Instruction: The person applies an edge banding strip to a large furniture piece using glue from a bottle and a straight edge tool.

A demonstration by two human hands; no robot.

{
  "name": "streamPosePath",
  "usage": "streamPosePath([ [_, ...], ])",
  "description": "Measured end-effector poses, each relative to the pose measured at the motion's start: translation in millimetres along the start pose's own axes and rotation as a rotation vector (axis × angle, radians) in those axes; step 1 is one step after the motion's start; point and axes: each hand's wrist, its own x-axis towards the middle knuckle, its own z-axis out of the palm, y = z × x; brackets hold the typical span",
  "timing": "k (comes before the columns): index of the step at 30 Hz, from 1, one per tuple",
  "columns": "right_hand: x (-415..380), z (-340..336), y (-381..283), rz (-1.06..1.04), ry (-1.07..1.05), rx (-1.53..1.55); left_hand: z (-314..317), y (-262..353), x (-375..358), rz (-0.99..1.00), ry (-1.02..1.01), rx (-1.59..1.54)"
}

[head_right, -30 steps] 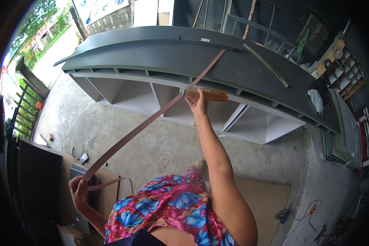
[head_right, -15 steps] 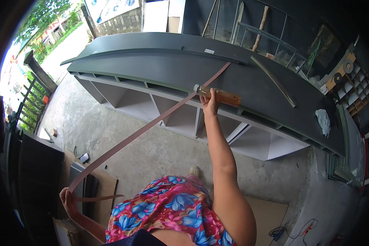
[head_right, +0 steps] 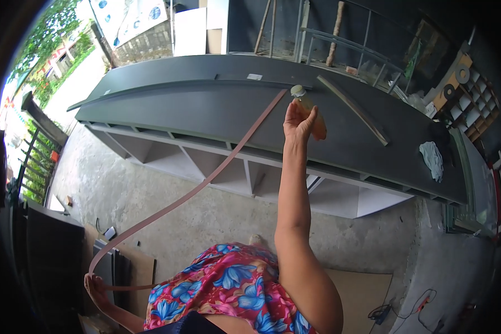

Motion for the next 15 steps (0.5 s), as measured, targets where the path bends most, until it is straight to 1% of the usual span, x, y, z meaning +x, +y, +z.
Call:
streamPosePath([
  [1, 2.5, 9.2, -12.9, -0.031, 0.015, 0.043, 3.5, -1.5, -0.4, -0.001, -0.045, -0.015],
  [2, 4.2, 16.7, -25.3, -0.062, 0.031, 0.087, 8.8, -5.2, -1.7, -0.003, 0.064, -0.025],
  [3, 11.3, 19.0, -40.1, -0.092, -0.005, 0.108, 17.7, -7.5, -5.0, -0.005, 0.173, -0.032],
  [5, 22.8, 21.9, -69.8, -0.109, -0.015, 0.171, 34.6, -11.9, -6.2, -0.021, 0.396, -0.060],
  [6, 27.8, 23.0, -82.0, -0.111, -0.018, 0.202, 32.5, -15.2, -4.5, -0.019, 0.360, -0.065],
  [10, 51.5, 22.8, -131.6, -0.199, -0.062, 0.235, -29.2, -39.7, -3.9, -0.002, 0.238, -0.079],
  [11, 56.2, 23.4, -143.5, -0.229, -0.028, 0.261, -36.8, -44.4, -2.1, 0.001, 0.205, -0.084],
  [14, 43.1, 21.2, -171.8, -0.219, -0.106, 0.311, -3.6, -33.9, -3.2, 0.024, 0.181, -0.048],
  [15, 49.4, 27.1, -180.3, -0.328, -0.001, 0.302, 8.3, -29.7, -1.5, 0.026, 0.182, -0.037],
])
